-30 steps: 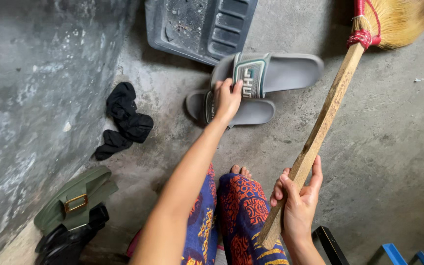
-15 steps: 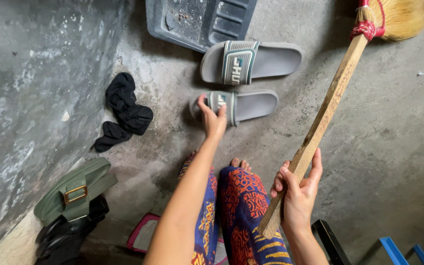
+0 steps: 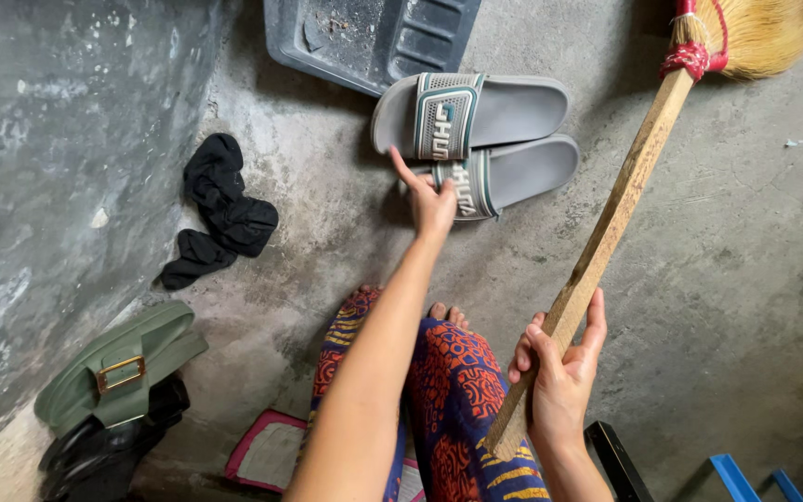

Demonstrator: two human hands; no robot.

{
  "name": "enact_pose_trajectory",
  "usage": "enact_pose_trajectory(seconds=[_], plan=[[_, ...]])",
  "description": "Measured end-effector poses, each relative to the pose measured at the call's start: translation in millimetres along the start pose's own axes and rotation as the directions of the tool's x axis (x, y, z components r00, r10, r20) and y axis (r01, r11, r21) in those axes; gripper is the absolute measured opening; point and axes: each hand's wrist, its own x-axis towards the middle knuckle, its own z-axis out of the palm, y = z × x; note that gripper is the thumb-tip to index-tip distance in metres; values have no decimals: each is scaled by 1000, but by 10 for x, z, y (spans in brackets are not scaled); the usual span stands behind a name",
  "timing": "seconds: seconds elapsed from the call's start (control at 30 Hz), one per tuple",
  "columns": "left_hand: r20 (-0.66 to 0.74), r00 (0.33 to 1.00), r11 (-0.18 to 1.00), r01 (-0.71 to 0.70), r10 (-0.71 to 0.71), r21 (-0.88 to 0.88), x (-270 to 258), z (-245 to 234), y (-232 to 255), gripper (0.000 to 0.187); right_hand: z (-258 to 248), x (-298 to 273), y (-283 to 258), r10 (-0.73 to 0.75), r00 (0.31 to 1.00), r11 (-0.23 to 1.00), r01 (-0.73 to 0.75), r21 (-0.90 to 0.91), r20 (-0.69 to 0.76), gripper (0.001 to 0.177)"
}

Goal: The person sweeps debris across a concrete floor using a wooden-handled broom, moving objects like a fan, a chair, and various shoes to reach different areas of the room.

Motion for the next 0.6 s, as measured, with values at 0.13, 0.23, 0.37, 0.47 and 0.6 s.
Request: enact_pose_trajectory(seconds=[0.13,0.23,0.37,0.47,0.6], plan=[[182,981,989,-89,67,119,396,-177,-25,112,-55,5,49,2,1000,1000,-2,-22,2,95],[217,931,942,-320,293,101,601,-170,-255,100,-89,1,55,-20,1000,1000,20,-10,21,94],[307,948,987,-39,86,-158,535,-91,-281,57,-262,-18,0,-70,997,996,71,-53,22,87],[58,934,931,-355,351,80,139,-39,-388,49,-424,-226,-93,-108,994,992,109,-58,22,84],[-30,852,830,-500,522,247,-555,-513,-388,44,-589,-888,-267,-96,994,988,101,-117,47,84]])
